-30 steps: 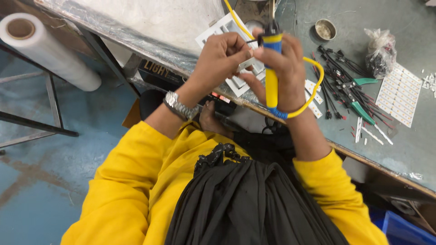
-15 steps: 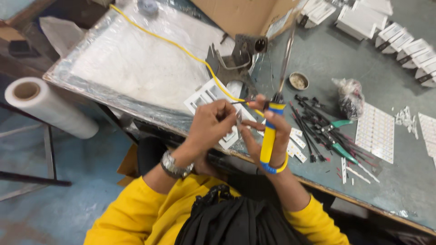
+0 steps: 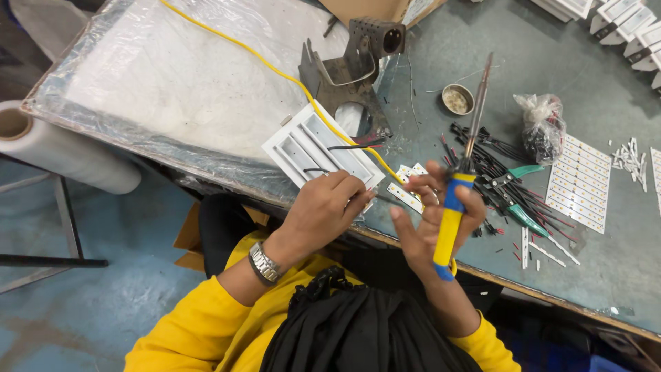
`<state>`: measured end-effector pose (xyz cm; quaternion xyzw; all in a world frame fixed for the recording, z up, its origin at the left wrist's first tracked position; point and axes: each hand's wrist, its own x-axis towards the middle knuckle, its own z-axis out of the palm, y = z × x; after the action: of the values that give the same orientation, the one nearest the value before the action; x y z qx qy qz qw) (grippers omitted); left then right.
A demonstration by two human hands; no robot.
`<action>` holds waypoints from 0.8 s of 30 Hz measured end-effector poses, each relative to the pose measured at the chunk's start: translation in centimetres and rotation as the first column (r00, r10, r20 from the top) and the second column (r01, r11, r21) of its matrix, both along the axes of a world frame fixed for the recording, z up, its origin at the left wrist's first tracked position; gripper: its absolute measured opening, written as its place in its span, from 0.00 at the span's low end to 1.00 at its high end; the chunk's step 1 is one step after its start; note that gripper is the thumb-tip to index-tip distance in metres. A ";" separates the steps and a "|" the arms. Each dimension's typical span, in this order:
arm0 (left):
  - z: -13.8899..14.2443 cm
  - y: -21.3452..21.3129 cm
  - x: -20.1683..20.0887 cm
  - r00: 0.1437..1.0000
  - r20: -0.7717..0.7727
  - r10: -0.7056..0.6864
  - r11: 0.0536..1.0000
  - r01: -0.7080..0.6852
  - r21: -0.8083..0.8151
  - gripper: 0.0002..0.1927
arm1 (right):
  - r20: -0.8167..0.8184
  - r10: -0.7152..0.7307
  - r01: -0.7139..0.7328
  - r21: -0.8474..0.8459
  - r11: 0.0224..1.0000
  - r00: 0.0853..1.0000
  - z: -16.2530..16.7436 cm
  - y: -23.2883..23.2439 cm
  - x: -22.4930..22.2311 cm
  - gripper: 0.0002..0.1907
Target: The person solders wires to LED strips inside a white housing using a soldering iron and solder. They repeatedly position the strips, apply solder to the contacts, and adjust the wires while working at a bench with multiple LED strips and tools.
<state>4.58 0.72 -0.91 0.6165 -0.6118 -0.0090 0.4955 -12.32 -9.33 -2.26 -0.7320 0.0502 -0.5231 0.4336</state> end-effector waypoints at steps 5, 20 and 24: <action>-0.8 -0.6 -0.5 1.000 0.026 0.018 0.999 -0.017 -0.030 0.07 | -0.084 -0.005 -0.016 -0.241 0.970 0.996 0.4 0.7 0.0 0.43; 1.4 0.1 1.2 0.939 -0.323 -0.118 0.990 0.138 0.040 0.05 | -0.083 0.097 -0.073 0.260 0.963 0.992 2.7 -1.2 1.3 0.46; 2.2 0.5 1.5 0.955 -0.281 -0.094 0.990 0.119 0.074 0.04 | 0.014 0.172 -0.164 0.393 0.905 0.985 3.2 -1.2 2.3 0.44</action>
<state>6.06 1.23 1.29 0.5969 -0.5680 -0.1494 0.5466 -10.05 -10.51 0.94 -0.6371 0.0954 -0.4554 0.6146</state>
